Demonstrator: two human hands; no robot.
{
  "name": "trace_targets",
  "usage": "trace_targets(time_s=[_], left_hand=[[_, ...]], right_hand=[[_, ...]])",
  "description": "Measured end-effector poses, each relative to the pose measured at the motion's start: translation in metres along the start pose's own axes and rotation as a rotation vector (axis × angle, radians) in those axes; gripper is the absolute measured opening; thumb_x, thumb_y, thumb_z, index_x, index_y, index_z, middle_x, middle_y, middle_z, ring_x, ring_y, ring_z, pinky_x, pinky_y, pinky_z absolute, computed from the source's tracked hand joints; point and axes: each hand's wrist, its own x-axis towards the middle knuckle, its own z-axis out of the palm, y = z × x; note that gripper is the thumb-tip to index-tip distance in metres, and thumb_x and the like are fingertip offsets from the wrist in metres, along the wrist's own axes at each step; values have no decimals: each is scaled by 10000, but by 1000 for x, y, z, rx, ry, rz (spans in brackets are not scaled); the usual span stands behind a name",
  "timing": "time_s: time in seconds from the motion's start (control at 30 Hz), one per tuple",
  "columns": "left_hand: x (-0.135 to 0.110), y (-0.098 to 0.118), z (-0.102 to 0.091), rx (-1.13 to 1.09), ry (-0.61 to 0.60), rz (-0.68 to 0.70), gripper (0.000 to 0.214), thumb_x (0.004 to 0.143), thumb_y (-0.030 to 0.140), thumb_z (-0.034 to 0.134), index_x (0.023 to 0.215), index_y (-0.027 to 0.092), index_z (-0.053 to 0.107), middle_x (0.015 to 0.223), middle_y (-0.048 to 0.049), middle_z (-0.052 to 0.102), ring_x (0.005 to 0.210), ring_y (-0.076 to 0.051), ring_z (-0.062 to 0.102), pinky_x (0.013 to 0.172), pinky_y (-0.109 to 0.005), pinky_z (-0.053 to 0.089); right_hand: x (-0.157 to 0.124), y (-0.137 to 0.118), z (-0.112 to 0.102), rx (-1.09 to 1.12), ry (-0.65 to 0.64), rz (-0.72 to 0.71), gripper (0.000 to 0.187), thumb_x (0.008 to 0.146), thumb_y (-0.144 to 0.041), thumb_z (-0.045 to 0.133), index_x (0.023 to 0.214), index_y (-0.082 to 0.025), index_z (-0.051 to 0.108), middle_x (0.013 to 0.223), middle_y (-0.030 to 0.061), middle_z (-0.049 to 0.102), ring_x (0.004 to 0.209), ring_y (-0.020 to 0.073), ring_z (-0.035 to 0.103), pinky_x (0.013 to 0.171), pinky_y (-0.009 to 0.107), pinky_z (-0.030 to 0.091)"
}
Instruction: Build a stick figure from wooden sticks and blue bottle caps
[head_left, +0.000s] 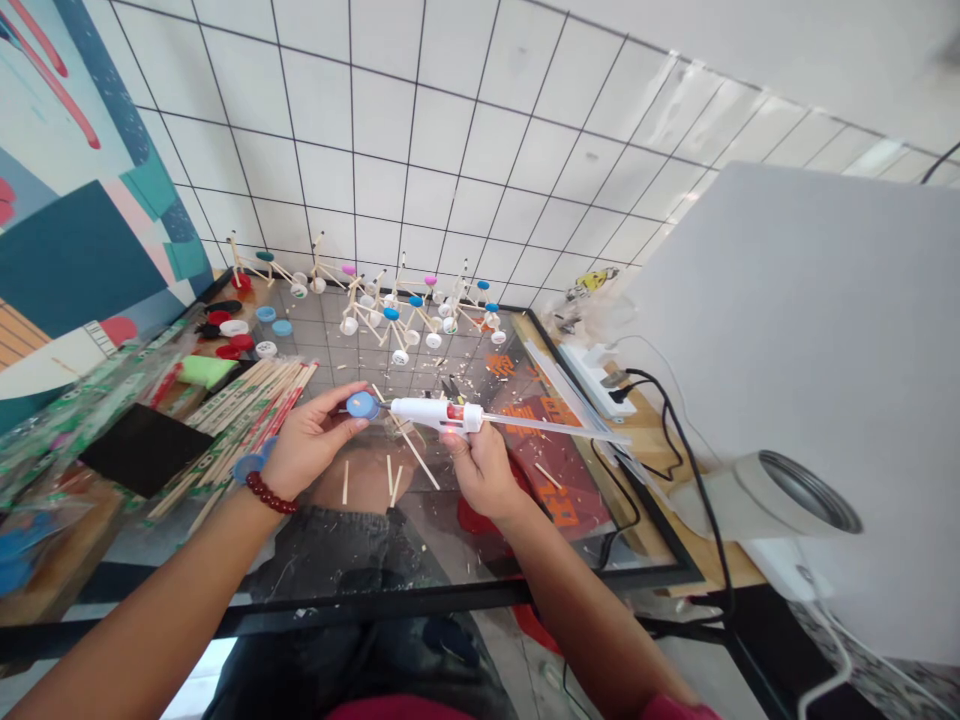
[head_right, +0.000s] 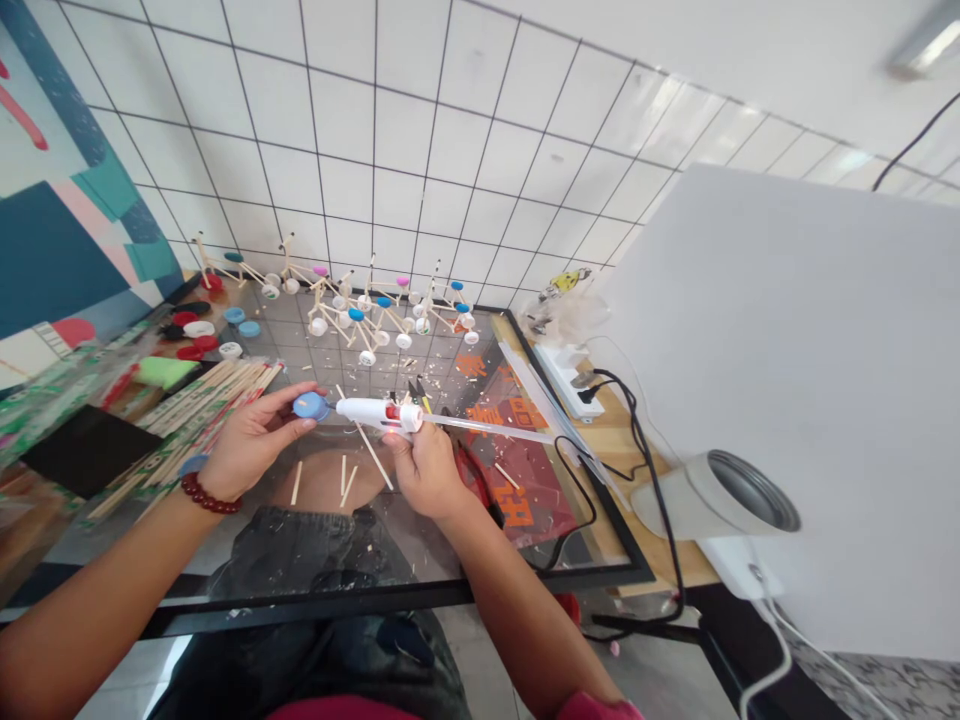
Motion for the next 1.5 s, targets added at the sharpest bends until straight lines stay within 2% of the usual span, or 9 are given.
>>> trace_targets(time_s=[0.33, 0.53, 0.73, 1.13, 1.33, 1.5], left_hand=[[0, -4, -1, -3, -3, 0, 668, 719, 474, 961, 1299, 177, 817, 1334, -158, 821, 1202, -333, 787, 1137, -502, 603], [1, -5, -1, -10, 5, -8, 676, 705, 503, 974, 1284, 188, 825, 1323, -151, 826, 1201, -334, 786, 1148, -513, 595], [2, -5, 0, -37, 47, -26, 748, 637, 582, 1004, 1255, 195, 836, 1260, -145, 845, 1171, -345, 790, 1113, -534, 617], [2, -4, 0, -53, 57, -25, 718, 613, 582, 1017, 1198, 203, 844, 1175, -138, 854, 1108, -334, 796, 1066, -526, 637], [3, -6, 0, -65, 77, -37, 669, 617, 527, 1024, 1171, 197, 843, 1179, -137, 854, 1084, -319, 797, 1067, -519, 632], [2, -4, 0, -118, 44, -49, 685, 586, 493, 1044, 1169, 198, 838, 1178, -136, 857, 1094, -317, 800, 1058, -507, 640]], right_hand=[[1, 3, 2, 17, 14, 24, 441, 1086, -498, 482, 1341, -209, 695, 1154, 156, 797, 1041, 336, 769, 927, 454, 608], [0, 5, 2, 2, 10, 29, 481, 1091, -519, 464, 1336, -183, 707, 1157, 175, 786, 1061, 341, 766, 932, 442, 613], [1, 3, 0, 4, -1, -2, 447, 1081, -462, 494, 1344, -170, 707, 1177, 175, 806, 1064, 344, 777, 925, 453, 615], [3, -2, -1, 29, 28, -38, 393, 1089, -409, 488, 1312, -170, 706, 1127, 169, 810, 1008, 330, 791, 896, 445, 632], [3, -4, -2, 38, 3, -38, 382, 1086, -404, 502, 1312, -175, 708, 1134, 160, 820, 1028, 318, 799, 896, 426, 636], [4, -4, -3, 16, 16, -45, 368, 1071, -389, 518, 1306, -183, 713, 1130, 161, 819, 1021, 324, 798, 898, 436, 644]])
